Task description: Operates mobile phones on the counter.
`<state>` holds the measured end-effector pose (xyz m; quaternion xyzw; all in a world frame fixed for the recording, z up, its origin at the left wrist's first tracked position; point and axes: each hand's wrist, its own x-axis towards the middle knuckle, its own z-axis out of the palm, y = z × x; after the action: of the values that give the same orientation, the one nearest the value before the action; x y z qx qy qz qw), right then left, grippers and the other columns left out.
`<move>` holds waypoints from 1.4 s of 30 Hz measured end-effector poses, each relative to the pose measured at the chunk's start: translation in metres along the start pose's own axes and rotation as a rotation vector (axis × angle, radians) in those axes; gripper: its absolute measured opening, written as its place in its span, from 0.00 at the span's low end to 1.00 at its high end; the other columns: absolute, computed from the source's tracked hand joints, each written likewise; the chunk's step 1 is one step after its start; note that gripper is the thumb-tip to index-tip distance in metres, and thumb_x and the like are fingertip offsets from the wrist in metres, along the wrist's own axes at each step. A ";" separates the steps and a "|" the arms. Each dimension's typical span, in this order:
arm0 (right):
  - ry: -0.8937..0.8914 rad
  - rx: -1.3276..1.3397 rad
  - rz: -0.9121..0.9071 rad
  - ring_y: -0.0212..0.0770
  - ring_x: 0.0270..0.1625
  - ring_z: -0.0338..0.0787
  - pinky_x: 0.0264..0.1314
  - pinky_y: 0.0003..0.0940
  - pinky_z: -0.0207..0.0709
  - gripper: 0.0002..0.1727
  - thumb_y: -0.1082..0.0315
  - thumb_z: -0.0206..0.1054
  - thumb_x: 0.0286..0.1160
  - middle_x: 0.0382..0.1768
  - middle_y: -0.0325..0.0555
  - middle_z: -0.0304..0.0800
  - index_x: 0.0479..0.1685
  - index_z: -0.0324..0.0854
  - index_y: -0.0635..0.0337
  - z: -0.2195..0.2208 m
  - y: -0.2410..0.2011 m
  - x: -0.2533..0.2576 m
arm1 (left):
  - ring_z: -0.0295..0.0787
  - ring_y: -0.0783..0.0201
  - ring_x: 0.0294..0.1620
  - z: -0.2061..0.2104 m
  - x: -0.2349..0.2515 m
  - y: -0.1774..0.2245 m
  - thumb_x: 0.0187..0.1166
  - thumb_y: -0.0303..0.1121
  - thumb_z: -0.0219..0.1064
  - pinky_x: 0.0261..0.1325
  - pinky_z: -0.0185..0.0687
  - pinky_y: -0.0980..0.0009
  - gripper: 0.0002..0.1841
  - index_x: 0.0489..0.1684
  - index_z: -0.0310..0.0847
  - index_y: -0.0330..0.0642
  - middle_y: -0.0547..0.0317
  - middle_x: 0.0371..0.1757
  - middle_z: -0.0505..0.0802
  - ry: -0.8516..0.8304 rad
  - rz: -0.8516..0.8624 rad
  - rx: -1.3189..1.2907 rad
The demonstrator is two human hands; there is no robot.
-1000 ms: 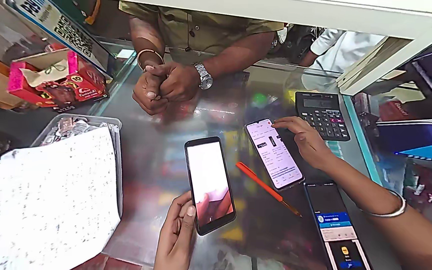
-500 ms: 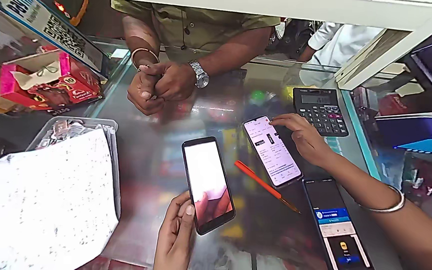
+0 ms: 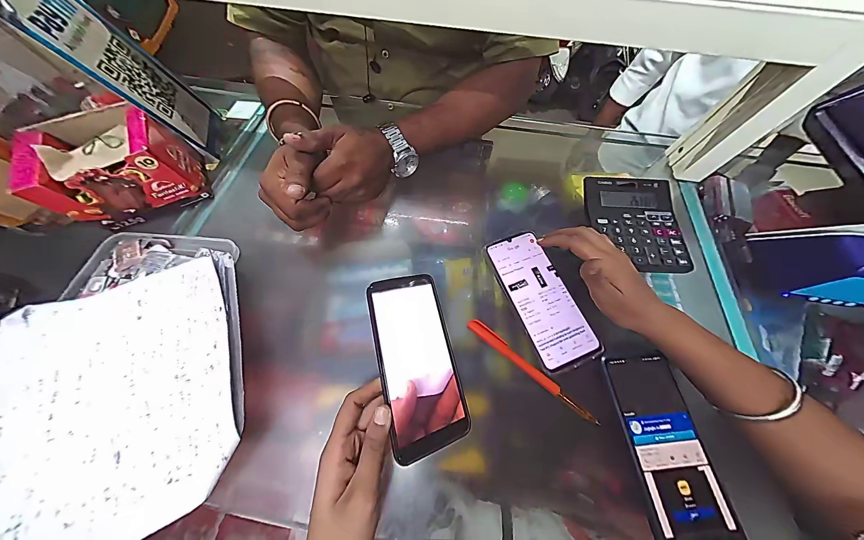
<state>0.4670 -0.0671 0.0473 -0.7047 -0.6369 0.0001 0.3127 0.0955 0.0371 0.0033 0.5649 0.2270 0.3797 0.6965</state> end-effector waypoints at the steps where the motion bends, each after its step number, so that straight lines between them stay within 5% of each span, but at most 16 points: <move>1: -0.001 0.001 0.001 0.46 0.74 0.80 0.75 0.54 0.68 0.39 0.41 0.30 0.91 0.67 0.48 0.85 0.69 0.83 0.55 0.000 0.000 0.000 | 0.93 0.69 0.54 0.000 0.000 0.000 0.92 0.32 0.52 0.61 0.89 0.71 0.14 0.68 0.73 0.37 0.60 0.52 0.95 0.000 0.005 0.000; 10: 0.015 0.006 0.011 0.49 0.74 0.80 0.77 0.56 0.68 0.41 0.39 0.28 0.90 0.67 0.51 0.86 0.70 0.82 0.55 0.001 0.002 0.000 | 0.92 0.73 0.50 0.001 0.001 0.001 0.92 0.33 0.54 0.56 0.89 0.74 0.13 0.66 0.76 0.39 0.65 0.49 0.95 -0.002 -0.011 0.028; 13: 0.016 0.012 0.022 0.50 0.75 0.80 0.77 0.58 0.67 0.42 0.37 0.28 0.89 0.68 0.52 0.86 0.70 0.83 0.55 0.001 0.002 -0.002 | 0.92 0.71 0.56 0.003 -0.002 0.001 0.92 0.32 0.53 0.62 0.88 0.72 0.17 0.72 0.73 0.33 0.60 0.56 0.95 0.002 0.016 0.049; 18: 0.024 0.019 0.012 0.52 0.71 0.82 0.71 0.60 0.69 0.41 0.38 0.27 0.90 0.66 0.52 0.87 0.70 0.83 0.54 0.002 0.001 0.001 | 0.74 0.72 0.82 0.001 -0.012 0.015 0.93 0.36 0.50 0.82 0.72 0.74 0.32 0.88 0.47 0.19 0.44 0.86 0.73 -0.088 -0.017 0.173; 21: 0.029 0.015 0.008 0.53 0.70 0.83 0.70 0.61 0.69 0.40 0.40 0.27 0.90 0.65 0.53 0.87 0.70 0.83 0.53 0.002 0.000 0.001 | 0.60 0.64 0.90 -0.008 -0.020 0.015 0.94 0.47 0.47 0.90 0.61 0.63 0.40 0.91 0.35 0.22 0.42 0.92 0.59 -0.229 -0.048 0.033; 25: 0.028 0.040 0.014 0.53 0.70 0.83 0.71 0.61 0.69 0.39 0.42 0.28 0.91 0.65 0.54 0.87 0.69 0.83 0.54 0.002 0.000 0.003 | 0.53 0.63 0.93 -0.008 -0.025 0.019 0.90 0.58 0.48 0.92 0.52 0.58 0.47 0.92 0.28 0.27 0.48 0.94 0.56 -0.276 -0.066 -0.177; 27: 0.025 0.101 -0.016 0.47 0.68 0.85 0.73 0.51 0.73 0.38 0.43 0.31 0.92 0.61 0.53 0.88 0.61 0.89 0.53 -0.006 -0.001 0.004 | 0.48 0.64 0.94 -0.006 -0.027 0.024 0.88 0.60 0.48 0.93 0.50 0.60 0.48 0.93 0.30 0.30 0.49 0.95 0.52 -0.261 -0.063 -0.193; 29: 0.010 0.190 -0.125 0.34 0.57 0.84 0.68 0.33 0.76 0.35 0.46 0.38 0.94 0.43 0.43 0.87 0.40 0.94 0.52 -0.020 -0.006 -0.001 | 0.41 0.61 0.96 -0.007 -0.031 0.023 0.87 0.64 0.46 0.94 0.48 0.59 0.49 0.95 0.32 0.34 0.48 0.97 0.44 -0.262 -0.061 -0.151; 33: -0.176 0.185 -0.488 0.38 0.41 0.79 0.50 0.34 0.69 0.24 0.60 0.56 0.80 0.26 0.44 0.79 0.11 0.75 0.55 -0.031 -0.030 -0.004 | 0.33 0.58 0.97 -0.008 -0.032 0.009 0.87 0.65 0.41 0.96 0.39 0.57 0.49 0.95 0.31 0.34 0.45 0.97 0.38 -0.280 -0.004 -0.110; 38: -0.310 0.137 -0.547 0.42 0.34 0.75 0.41 0.37 0.64 0.24 0.60 0.57 0.75 0.21 0.44 0.72 0.07 0.65 0.53 -0.022 -0.045 -0.011 | 0.35 0.56 0.97 -0.014 -0.034 0.006 0.90 0.60 0.44 0.97 0.36 0.53 0.43 0.96 0.38 0.39 0.48 0.97 0.42 -0.313 0.047 -0.020; 42: -0.297 0.112 -0.551 0.42 0.34 0.76 0.40 0.36 0.65 0.23 0.61 0.57 0.75 0.21 0.44 0.73 0.07 0.65 0.53 -0.023 -0.040 -0.010 | 0.38 0.55 0.97 -0.013 -0.039 0.012 0.92 0.57 0.45 0.96 0.40 0.51 0.42 0.96 0.36 0.36 0.46 0.97 0.43 -0.308 0.075 0.088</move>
<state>0.4386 -0.0866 0.0797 -0.4797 -0.8414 0.0533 0.2431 0.0590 0.0154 0.0070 0.6546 0.1126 0.3039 0.6830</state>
